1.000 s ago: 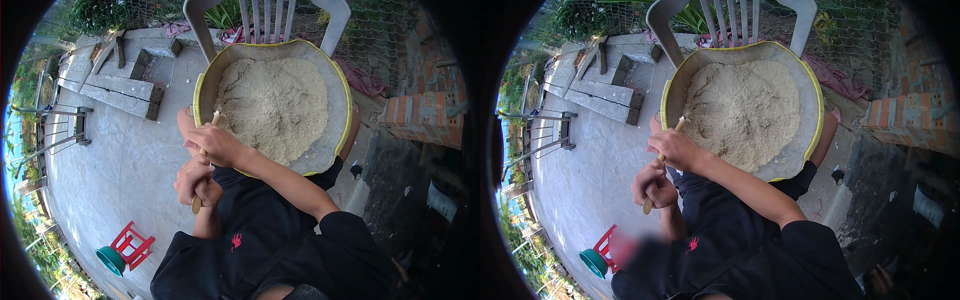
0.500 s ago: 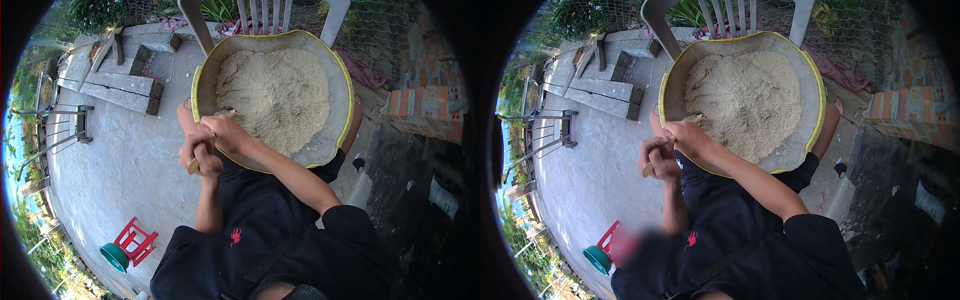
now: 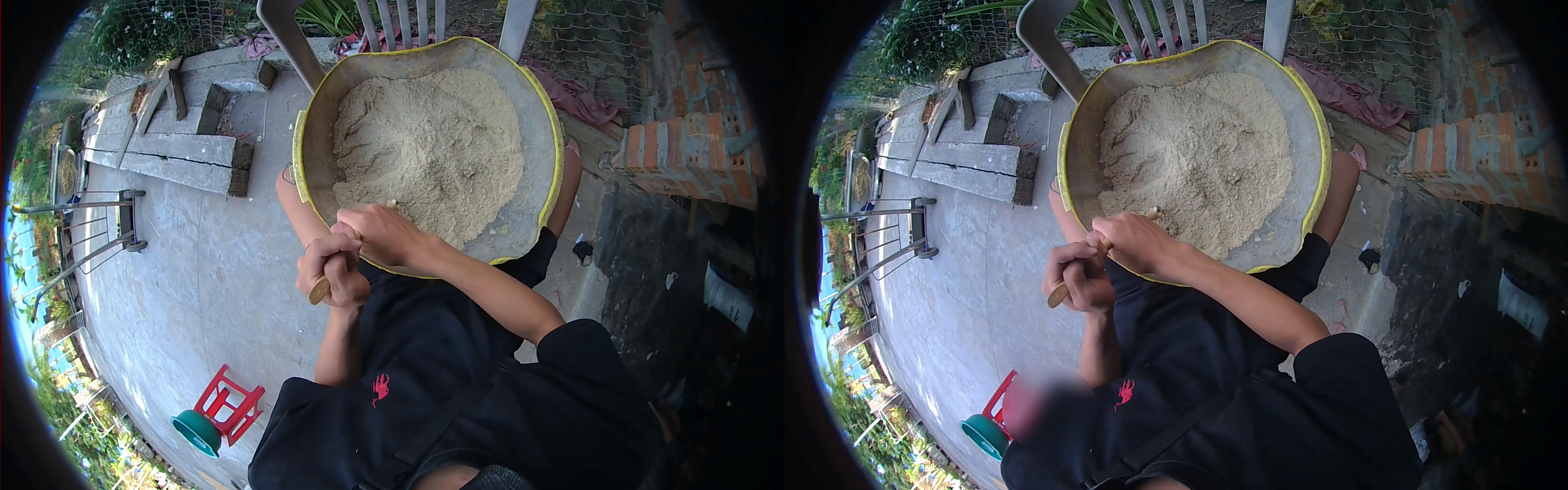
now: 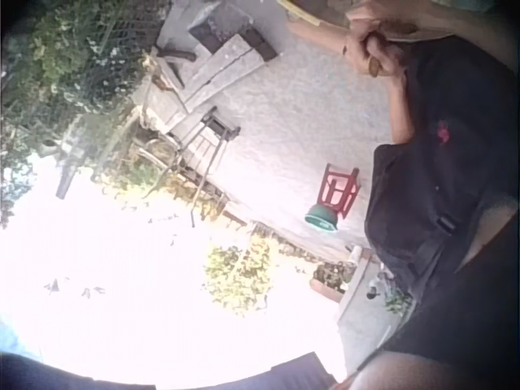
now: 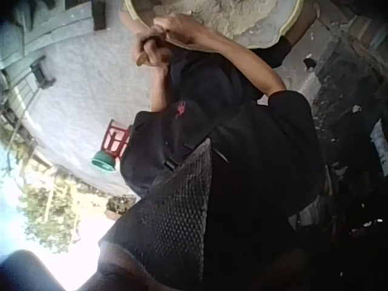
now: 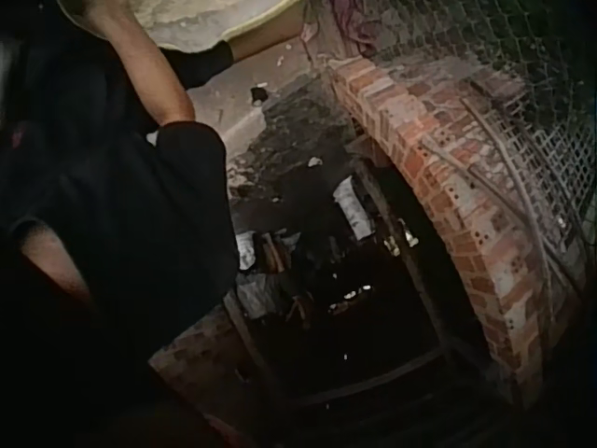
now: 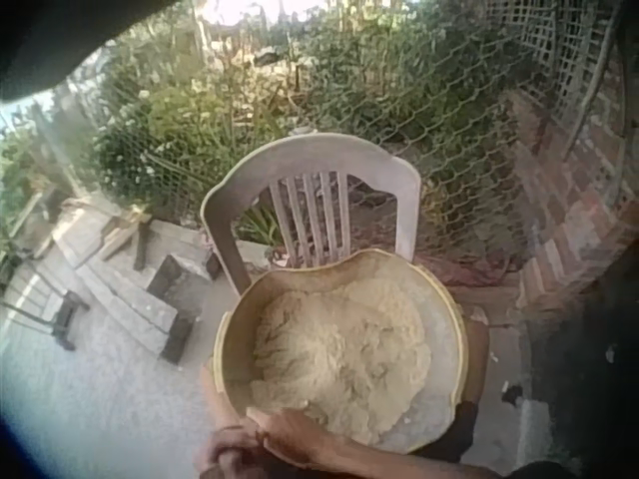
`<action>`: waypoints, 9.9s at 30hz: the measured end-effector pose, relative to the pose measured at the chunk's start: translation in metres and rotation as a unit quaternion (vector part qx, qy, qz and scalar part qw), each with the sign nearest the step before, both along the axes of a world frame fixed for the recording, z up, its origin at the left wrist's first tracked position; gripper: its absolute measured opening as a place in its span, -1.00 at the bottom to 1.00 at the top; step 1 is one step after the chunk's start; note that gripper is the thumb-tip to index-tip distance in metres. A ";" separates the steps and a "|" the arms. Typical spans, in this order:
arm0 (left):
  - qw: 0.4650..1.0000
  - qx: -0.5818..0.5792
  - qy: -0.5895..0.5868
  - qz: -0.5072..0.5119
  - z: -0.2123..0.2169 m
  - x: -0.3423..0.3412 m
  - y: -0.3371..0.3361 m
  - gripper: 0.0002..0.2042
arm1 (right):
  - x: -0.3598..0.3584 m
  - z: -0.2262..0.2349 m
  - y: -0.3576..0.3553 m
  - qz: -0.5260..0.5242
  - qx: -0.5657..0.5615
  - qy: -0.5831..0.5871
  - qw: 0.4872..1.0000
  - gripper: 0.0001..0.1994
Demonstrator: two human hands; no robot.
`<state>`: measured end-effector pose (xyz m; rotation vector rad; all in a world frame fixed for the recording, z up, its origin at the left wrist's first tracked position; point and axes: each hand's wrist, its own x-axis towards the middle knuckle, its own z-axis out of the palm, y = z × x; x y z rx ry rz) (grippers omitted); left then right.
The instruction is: Mixing grain or animal feed in a large yellow bowl using a wooden stick.
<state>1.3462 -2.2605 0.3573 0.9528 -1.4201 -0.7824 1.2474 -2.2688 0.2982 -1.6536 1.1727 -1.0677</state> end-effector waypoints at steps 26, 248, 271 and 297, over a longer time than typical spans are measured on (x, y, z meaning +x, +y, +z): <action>0.961 -0.036 0.179 -0.207 0.057 0.002 0.015 -0.85 | -0.020 0.061 0.023 0.012 -0.002 0.070 0.997 -0.78; 0.999 -0.020 -0.018 -0.021 -0.014 -0.035 -0.065 -0.78 | -0.035 -0.020 -0.088 -0.016 -0.076 0.034 0.996 -0.96; 0.950 -0.104 0.152 -0.254 -0.024 -0.078 -0.024 -0.83 | -0.116 0.040 -0.006 -0.062 0.072 0.205 0.974 -0.91; 0.927 0.147 0.209 -0.273 -0.030 -0.090 -0.042 -0.80 | -0.136 0.002 -0.005 -0.100 0.131 0.255 0.953 -0.95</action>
